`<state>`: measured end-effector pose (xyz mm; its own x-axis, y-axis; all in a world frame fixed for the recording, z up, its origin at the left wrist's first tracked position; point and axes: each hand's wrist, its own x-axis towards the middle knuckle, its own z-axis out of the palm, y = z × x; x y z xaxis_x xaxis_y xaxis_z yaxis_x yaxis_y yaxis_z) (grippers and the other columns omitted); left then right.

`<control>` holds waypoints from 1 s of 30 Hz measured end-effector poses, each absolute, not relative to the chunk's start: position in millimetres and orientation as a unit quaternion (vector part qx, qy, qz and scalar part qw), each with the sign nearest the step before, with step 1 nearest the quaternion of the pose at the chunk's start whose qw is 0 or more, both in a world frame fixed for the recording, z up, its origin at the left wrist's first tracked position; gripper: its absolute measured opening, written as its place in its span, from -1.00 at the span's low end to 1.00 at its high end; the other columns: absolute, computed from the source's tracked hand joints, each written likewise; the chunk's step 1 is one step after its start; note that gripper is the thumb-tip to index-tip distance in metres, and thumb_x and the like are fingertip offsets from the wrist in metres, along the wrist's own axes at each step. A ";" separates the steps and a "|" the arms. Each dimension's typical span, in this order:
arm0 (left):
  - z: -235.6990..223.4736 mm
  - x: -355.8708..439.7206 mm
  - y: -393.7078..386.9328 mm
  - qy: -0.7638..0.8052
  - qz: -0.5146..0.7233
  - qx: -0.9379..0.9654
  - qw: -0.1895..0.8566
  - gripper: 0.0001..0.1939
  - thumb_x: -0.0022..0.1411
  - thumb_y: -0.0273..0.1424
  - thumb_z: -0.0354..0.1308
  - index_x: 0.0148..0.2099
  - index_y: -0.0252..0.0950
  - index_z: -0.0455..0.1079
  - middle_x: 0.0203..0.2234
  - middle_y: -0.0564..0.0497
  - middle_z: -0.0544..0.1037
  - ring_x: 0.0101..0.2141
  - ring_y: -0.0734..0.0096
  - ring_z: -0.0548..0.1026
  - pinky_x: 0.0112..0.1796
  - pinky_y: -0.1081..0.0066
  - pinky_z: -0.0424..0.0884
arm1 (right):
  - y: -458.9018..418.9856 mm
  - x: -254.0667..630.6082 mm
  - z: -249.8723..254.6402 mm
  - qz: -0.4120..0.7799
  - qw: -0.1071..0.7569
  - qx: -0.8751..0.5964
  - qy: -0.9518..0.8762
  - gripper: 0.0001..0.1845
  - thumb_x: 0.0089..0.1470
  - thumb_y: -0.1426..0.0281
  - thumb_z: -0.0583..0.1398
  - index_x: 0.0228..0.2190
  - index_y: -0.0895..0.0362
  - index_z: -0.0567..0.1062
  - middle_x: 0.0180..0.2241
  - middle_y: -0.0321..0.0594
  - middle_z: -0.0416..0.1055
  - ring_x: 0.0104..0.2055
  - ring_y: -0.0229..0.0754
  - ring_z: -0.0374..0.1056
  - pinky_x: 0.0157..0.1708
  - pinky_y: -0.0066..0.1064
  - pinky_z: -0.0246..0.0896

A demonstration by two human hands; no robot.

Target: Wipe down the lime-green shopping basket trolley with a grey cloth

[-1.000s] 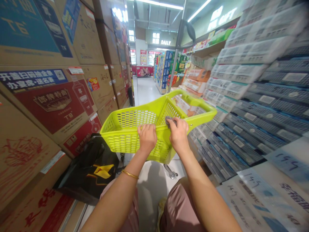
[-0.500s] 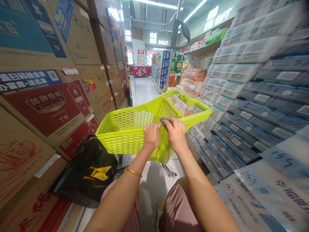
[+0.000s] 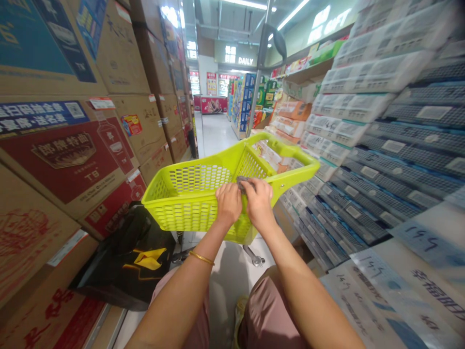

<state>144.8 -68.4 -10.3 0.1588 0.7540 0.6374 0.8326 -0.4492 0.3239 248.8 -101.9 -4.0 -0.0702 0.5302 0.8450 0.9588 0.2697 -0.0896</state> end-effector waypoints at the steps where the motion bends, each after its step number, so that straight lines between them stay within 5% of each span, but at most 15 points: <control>1: -11.0 143.9 -67.5 -0.523 -0.387 -0.757 0.051 -0.72 0.34 -0.41 -0.19 -0.30 -0.27 0.34 -0.38 -0.05 0.48 -0.26 0.27 0.38 -0.21 0.30 0.18 | -100.8 244.0 -6.5 -0.259 0.407 -0.538 -0.691 -0.66 0.14 0.47 0.03 -0.05 0.13 0.41 -0.08 -0.07 0.33 0.00 -0.10 0.11 0.02 -0.24 0.02; 16: -14.6 134.7 -67.9 -0.507 -0.403 -0.758 0.081 -0.65 0.37 -0.35 -0.25 -0.29 -0.25 0.34 -0.39 -0.04 0.48 -0.28 0.28 0.35 -0.22 0.31 0.14 | -109.1 271.7 3.3 -0.281 0.432 -0.572 -0.638 -0.53 0.04 0.59 -0.01 -0.04 0.06 0.39 -0.06 -0.13 0.29 0.02 -0.12 0.12 0.03 -0.23 0.00; 30: -17.2 131.7 -66.8 -0.508 -0.402 -0.756 0.089 -0.69 0.31 -0.43 -0.21 -0.34 -0.29 0.34 -0.43 -0.08 0.45 -0.31 0.26 0.36 -0.25 0.30 0.16 | -102.8 231.0 -13.9 -0.231 0.433 -0.516 -0.702 -0.64 0.12 0.48 0.04 -0.05 0.07 0.41 -0.08 -0.10 0.33 0.03 -0.13 0.13 0.03 -0.26 0.03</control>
<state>131.7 -66.8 -17.2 0.1599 0.6977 0.6983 0.8403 -0.4674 0.2747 231.0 -102.8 -13.9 -0.0923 0.5249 0.8461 0.9244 0.3611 -0.1231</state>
